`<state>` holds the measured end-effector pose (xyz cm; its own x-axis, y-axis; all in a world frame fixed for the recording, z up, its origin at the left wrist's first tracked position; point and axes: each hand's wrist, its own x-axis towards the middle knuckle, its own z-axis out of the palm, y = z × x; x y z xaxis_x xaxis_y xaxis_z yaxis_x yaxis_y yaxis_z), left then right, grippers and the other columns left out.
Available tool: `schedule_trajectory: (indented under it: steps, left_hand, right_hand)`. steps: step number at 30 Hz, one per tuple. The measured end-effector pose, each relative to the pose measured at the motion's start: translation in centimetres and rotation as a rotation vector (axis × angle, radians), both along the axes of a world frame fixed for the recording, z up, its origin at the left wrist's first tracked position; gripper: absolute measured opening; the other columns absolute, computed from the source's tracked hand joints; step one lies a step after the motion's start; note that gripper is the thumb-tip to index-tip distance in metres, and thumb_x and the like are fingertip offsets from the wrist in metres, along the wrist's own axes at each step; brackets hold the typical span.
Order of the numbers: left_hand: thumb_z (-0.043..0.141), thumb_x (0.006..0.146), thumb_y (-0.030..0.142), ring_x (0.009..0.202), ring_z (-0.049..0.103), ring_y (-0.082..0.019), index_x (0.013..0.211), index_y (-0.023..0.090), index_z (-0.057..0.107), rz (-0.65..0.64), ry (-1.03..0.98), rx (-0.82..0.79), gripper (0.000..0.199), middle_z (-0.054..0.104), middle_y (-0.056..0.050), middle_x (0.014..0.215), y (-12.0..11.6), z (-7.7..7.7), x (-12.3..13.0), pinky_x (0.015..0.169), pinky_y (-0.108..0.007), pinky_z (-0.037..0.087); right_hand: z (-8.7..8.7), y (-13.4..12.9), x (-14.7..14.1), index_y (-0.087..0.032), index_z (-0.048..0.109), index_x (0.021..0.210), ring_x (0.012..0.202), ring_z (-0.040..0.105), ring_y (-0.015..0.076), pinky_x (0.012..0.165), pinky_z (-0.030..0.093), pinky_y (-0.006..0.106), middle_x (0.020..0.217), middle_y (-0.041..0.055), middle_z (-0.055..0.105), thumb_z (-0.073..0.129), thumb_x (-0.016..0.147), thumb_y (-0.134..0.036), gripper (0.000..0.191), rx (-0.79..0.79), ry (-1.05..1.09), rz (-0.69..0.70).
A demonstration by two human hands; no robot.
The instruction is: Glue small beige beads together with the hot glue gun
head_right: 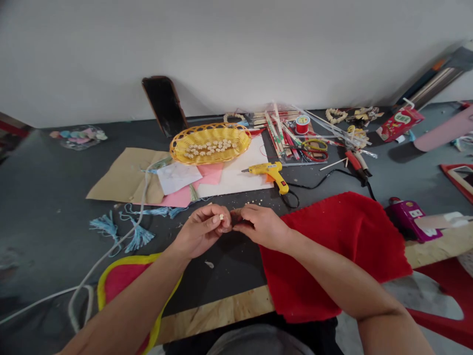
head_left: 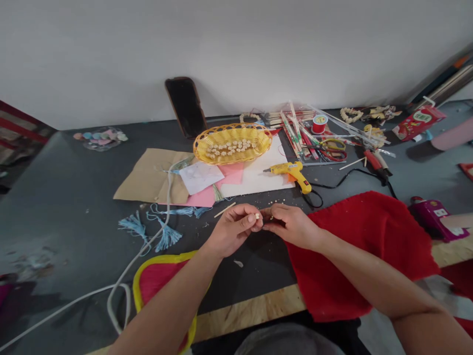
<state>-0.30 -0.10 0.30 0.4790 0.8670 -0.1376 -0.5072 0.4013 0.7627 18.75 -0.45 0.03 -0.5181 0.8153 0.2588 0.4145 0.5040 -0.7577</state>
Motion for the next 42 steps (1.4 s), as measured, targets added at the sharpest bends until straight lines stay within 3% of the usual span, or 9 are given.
schedule_trajectory:
  steps: [5,10,16,25,30,33,37,42]
  left_hand:
    - [0.077,0.074,0.026,0.06,0.053,-0.011,0.075,0.013,0.074,-0.045,-0.009,0.037,0.014,0.066,-0.005,0.069,-0.1,0.0,-0.1,0.057,-0.024,0.037]
    - [0.078,0.073,0.027,0.06,0.053,-0.012,0.075,0.013,0.074,-0.054,-0.019,0.02,0.015,0.066,-0.006,0.069,-0.1,0.1,-0.2,0.058,-0.027,0.037]
    - [0.078,0.07,0.025,0.06,0.051,-0.012,0.072,0.014,0.072,-0.011,-0.125,-0.038,0.012,0.064,-0.005,0.068,0.2,0.3,-0.3,0.059,-0.027,0.035]
    - [0.077,0.069,0.025,0.061,0.05,-0.013,0.07,0.014,0.071,0.003,-0.147,-0.069,0.013,0.061,-0.005,0.066,0.5,0.6,-0.2,0.06,-0.029,0.036]
    - [0.076,0.069,0.023,0.059,0.046,-0.011,0.069,0.015,0.069,0.08,-0.166,-0.103,0.01,0.06,-0.004,0.065,0.9,0.6,-0.3,0.059,-0.028,0.036]
    - [0.075,0.069,0.023,0.058,0.045,-0.011,0.069,0.015,0.068,0.1,-0.179,-0.12,0.01,0.059,-0.003,0.065,1.1,0.6,-0.4,0.058,-0.027,0.036]
    - [0.074,0.069,0.022,0.058,0.045,-0.011,0.068,0.015,0.066,0.097,-0.178,-0.109,0.01,0.056,-0.002,0.063,1.4,0.5,-0.6,0.058,-0.027,0.037]
    - [0.073,0.071,0.021,0.06,0.047,-0.012,0.07,0.015,0.066,0.101,-0.18,-0.105,0.009,0.056,-0.002,0.063,1.8,0.4,-0.7,0.058,-0.027,0.038]
  right_hand:
    - [0.2,-0.2,-0.2,-0.019,0.066,0.084,0.077,0.068,0.0156,0.072,0.053,0.026,0.081,0.0039,0.071,0.056,0.088,-0.015,0.012,-0.08,0.051,-0.054]
    - [0.4,-0.3,0.1,-0.02,0.059,0.084,0.07,0.063,0.0145,0.066,0.051,0.026,0.078,0.0032,0.066,0.049,0.09,-0.017,0.011,-0.146,0.052,-0.04]
    - [0.3,0.0,1.3,-0.02,0.052,0.084,0.056,0.055,0.0098,0.055,0.048,0.023,0.07,-0.0016,0.056,0.051,0.093,-0.033,0.015,-0.431,0.326,-0.14]
    - [0.5,-0.1,1.9,-0.018,0.056,0.082,0.055,0.054,0.0075,0.051,0.046,0.021,0.075,-0.0001,0.06,0.059,0.089,-0.036,0.02,-0.586,0.53,-0.1]
    - [1.2,0.5,3.2,-0.02,0.052,0.076,0.049,0.048,0.0082,0.045,0.039,0.022,0.066,-0.0026,0.055,0.06,0.086,-0.037,0.021,-0.65,0.749,-0.056]
    - [2.4,1.3,4.6,-0.022,0.041,0.068,0.04,0.036,0.0076,0.039,0.029,0.021,0.056,-0.0063,0.044,0.06,0.079,-0.037,0.026,-0.626,0.871,-0.207]
    - [3.8,2.3,6.7,-0.024,0.03,0.063,0.037,0.021,0.0086,0.037,0.021,0.021,0.051,-0.0084,0.026,0.048,0.075,-0.04,0.027,-0.456,0.856,-0.394]
    - [3.8,2.8,8.0,-0.024,0.023,0.061,0.036,0.013,0.009,0.034,0.019,0.021,0.05,-0.0087,0.021,0.042,0.077,-0.041,0.03,-0.416,0.932,-0.431]
